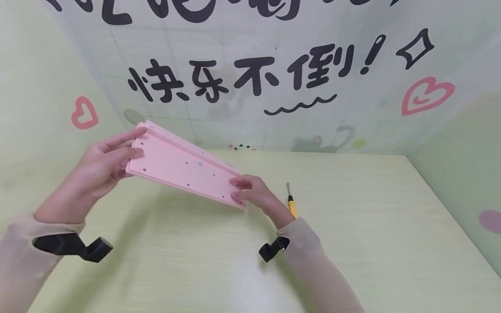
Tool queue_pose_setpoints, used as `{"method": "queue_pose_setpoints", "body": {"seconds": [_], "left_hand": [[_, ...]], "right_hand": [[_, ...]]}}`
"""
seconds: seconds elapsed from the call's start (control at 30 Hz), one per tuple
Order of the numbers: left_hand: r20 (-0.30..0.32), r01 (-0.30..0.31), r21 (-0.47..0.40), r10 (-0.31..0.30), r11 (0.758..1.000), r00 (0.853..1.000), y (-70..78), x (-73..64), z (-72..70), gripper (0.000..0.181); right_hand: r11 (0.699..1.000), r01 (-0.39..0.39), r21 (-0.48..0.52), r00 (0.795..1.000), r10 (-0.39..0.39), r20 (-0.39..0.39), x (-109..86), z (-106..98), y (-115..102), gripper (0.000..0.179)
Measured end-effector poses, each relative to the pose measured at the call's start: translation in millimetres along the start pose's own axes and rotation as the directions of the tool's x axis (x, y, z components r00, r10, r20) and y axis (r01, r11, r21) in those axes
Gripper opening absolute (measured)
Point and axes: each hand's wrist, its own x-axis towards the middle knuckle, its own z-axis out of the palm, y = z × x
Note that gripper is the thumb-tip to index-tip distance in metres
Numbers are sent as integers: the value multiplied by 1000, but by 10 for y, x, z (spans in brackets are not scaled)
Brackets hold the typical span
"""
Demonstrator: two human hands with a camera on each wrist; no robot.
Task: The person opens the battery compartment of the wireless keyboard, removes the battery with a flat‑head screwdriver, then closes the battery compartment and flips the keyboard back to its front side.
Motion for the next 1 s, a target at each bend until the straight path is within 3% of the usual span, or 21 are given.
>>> {"method": "queue_pose_setpoints", "body": {"seconds": [0.43,0.7,1.0], "left_hand": [[-20,19,-2,-19,1000,1000,28,-4,35,49],[-23,22,63,-21,998,1000,38,4,95,56],[-26,30,64,-29,997,999,65,-17,162,56]], "right_hand": [[993,115,-27,992,-114,54,3,172,-293,38],[982,190,-23,978,-187,98,-9,317,-545,36],[966,258,-8,963,-256,79,-6,474,-745,34]]}}
